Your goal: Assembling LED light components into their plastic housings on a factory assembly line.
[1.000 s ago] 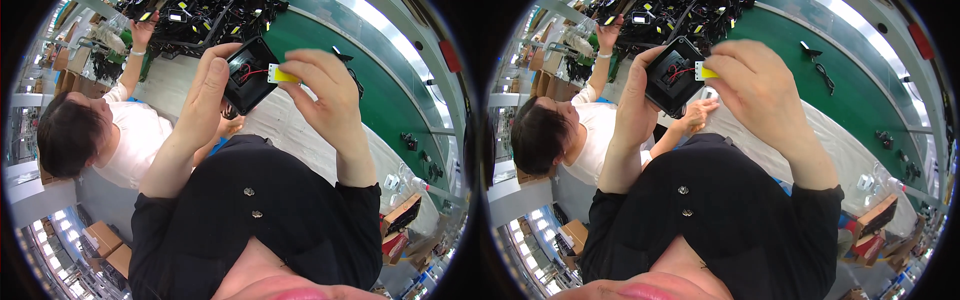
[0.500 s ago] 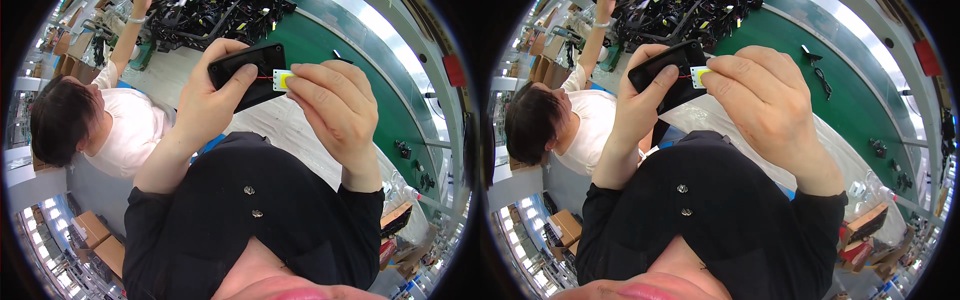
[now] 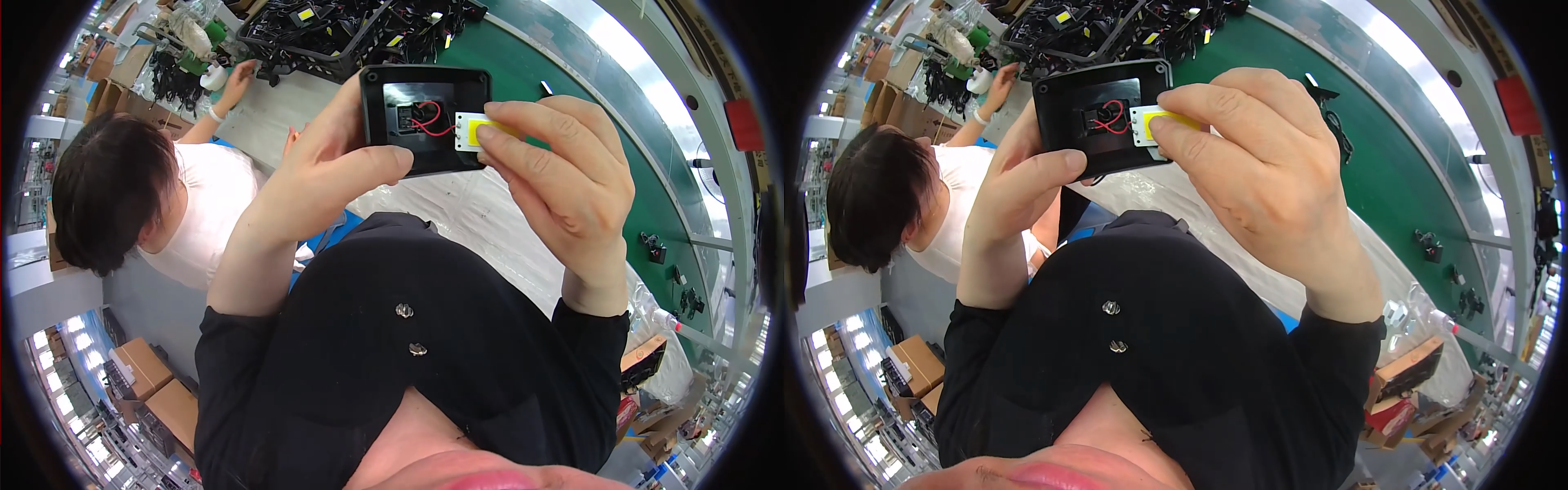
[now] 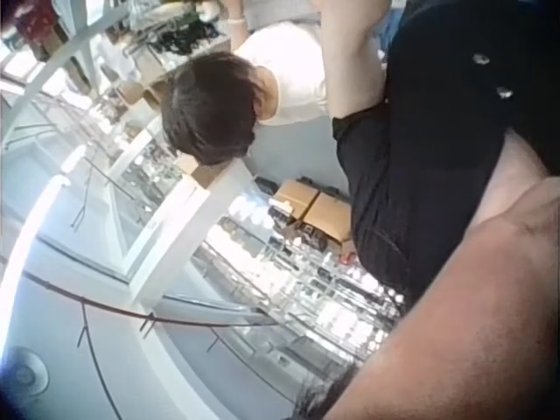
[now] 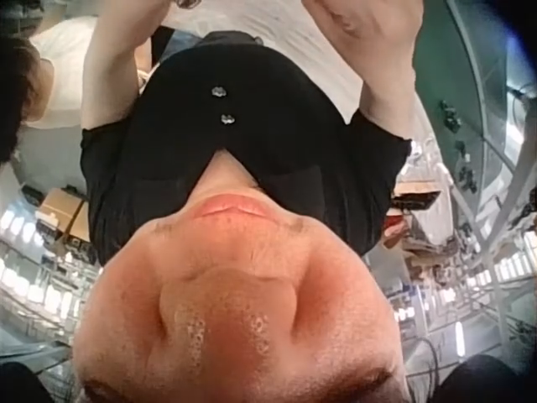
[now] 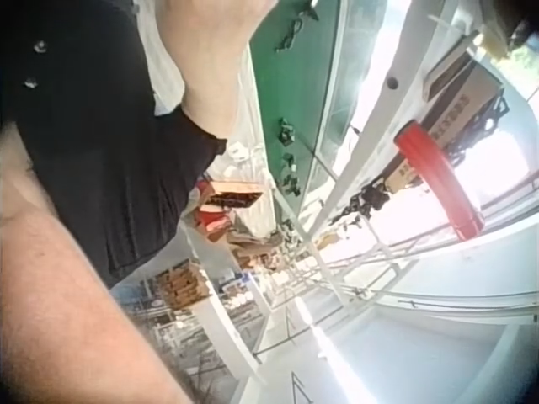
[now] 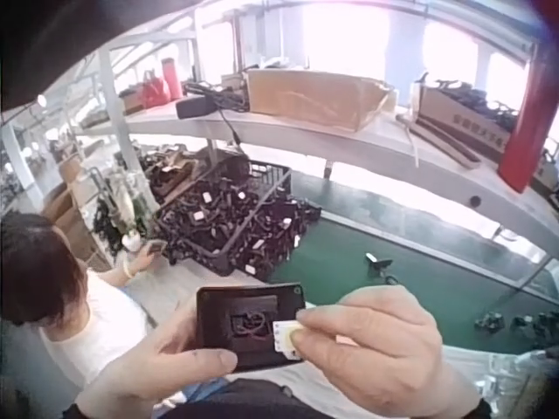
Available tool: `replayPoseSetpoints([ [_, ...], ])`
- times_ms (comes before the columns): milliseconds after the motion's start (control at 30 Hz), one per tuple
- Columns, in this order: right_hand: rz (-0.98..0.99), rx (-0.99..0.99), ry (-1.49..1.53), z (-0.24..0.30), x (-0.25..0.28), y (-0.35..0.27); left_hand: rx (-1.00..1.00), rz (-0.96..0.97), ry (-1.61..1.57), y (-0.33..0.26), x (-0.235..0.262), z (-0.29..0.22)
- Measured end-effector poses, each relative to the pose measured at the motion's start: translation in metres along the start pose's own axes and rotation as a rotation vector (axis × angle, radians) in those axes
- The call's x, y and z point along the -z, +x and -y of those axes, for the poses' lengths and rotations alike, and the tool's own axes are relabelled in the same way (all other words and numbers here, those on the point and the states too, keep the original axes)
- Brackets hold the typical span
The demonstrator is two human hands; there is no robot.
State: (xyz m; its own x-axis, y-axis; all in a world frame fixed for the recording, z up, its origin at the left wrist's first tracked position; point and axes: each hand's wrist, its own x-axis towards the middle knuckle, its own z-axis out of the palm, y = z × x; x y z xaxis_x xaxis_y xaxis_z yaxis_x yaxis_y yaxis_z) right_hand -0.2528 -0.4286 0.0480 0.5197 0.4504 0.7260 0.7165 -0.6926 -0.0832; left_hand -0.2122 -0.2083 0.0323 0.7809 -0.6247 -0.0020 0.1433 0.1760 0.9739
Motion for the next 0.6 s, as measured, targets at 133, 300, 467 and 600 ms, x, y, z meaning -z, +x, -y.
replayPoseSetpoints([
  [133, 0.002, 0.013, 0.033, 0.004, 0.002, -0.003, -0.047, -0.004, 0.021, -0.004, -0.013, 0.004],
  [300, -0.005, 0.025, 0.065, 0.009, -0.002, -0.004, -0.080, 0.047, 0.055, -0.009, -0.017, 0.008],
  [467, -0.020, 0.053, 0.092, 0.014, -0.008, -0.004, -0.090, 0.053, 0.049, -0.014, -0.026, 0.003],
  [600, -0.044, 0.045, 0.132, 0.011, -0.006, -0.007, -0.075, 0.050, 0.040, -0.012, -0.032, 0.003],
])
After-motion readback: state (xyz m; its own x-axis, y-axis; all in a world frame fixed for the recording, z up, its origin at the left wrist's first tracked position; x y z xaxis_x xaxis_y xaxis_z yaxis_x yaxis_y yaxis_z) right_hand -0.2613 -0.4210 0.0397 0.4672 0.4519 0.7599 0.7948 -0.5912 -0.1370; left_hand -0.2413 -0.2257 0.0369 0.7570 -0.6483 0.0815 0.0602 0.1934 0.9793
